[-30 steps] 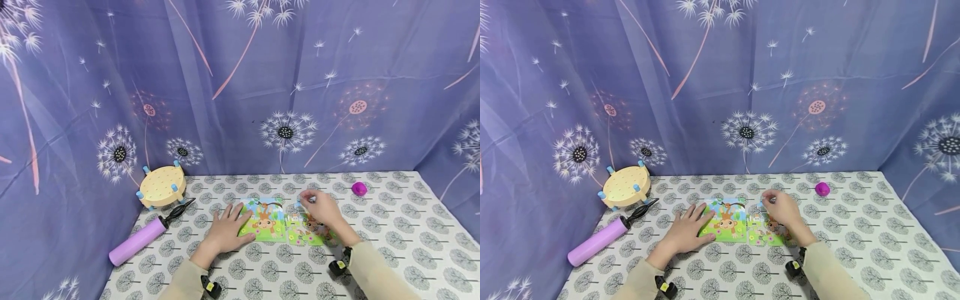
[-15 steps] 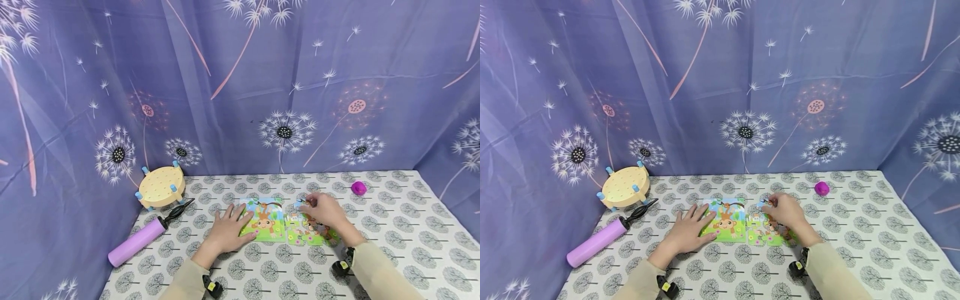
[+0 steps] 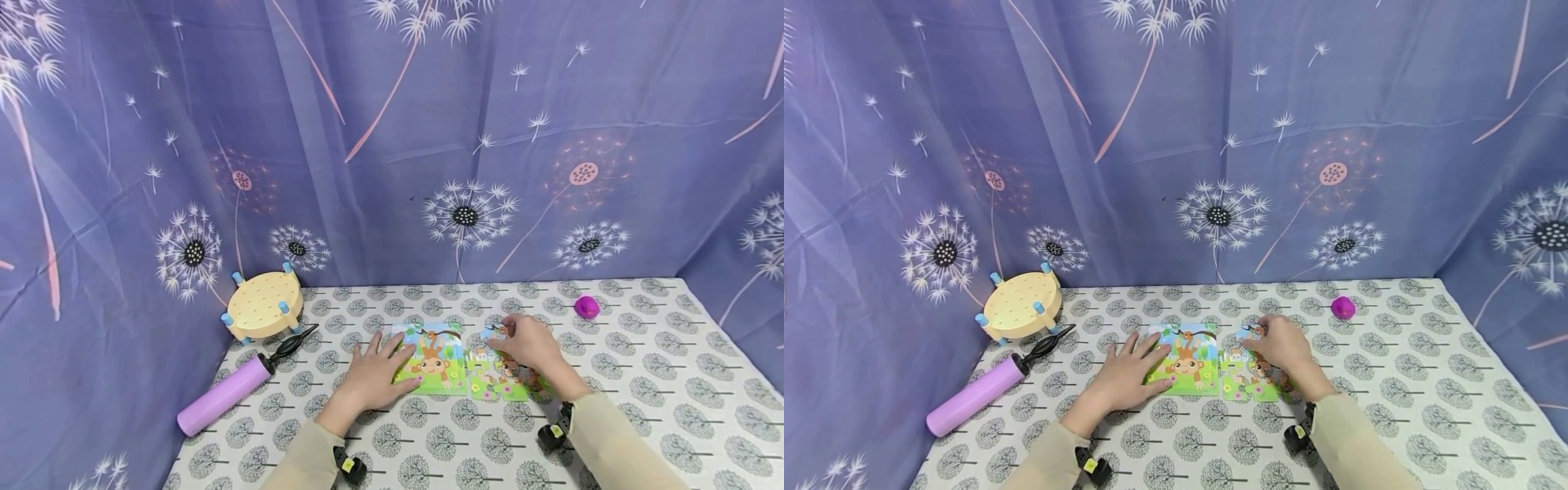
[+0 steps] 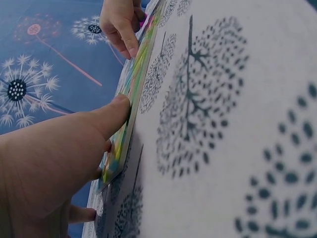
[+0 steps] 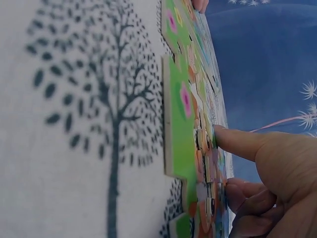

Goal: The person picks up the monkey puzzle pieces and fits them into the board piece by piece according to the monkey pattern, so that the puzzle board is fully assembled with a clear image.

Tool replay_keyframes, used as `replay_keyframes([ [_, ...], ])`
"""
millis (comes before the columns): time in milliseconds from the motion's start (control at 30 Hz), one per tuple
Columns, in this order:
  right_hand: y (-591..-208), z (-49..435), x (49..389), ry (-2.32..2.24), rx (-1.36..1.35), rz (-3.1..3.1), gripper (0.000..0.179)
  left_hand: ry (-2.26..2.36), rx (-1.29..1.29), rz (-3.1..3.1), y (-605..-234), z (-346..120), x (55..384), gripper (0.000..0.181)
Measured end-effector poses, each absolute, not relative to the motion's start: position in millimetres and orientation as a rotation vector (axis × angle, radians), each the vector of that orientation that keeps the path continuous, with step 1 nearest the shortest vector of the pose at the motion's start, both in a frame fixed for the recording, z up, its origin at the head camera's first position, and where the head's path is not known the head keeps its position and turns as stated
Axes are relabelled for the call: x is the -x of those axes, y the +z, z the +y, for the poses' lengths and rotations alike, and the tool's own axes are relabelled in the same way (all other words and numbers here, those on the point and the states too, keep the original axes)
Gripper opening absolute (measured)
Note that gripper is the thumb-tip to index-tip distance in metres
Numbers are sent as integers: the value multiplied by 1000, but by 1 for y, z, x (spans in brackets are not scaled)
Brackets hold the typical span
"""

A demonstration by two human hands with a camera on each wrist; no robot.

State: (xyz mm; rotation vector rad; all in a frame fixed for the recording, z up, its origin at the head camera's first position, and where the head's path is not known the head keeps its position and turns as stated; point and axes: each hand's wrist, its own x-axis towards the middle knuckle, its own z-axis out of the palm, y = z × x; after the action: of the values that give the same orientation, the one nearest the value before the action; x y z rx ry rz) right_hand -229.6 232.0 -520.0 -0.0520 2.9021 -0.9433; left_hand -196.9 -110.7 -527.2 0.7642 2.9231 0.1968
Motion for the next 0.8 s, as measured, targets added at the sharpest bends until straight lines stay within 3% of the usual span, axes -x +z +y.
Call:
replay_keyframes([
  [167,-521,234,230,-980,69,2908,68,193,-758,2912,-526,-110,197,77],
  [700,-527,247,231,-1194,144,2912,27,246,-766,2905,-518,-107,197,79],
  [800,-529,249,232,-1195,154,2899,28,235,-765,2908,-518,-106,196,79],
])
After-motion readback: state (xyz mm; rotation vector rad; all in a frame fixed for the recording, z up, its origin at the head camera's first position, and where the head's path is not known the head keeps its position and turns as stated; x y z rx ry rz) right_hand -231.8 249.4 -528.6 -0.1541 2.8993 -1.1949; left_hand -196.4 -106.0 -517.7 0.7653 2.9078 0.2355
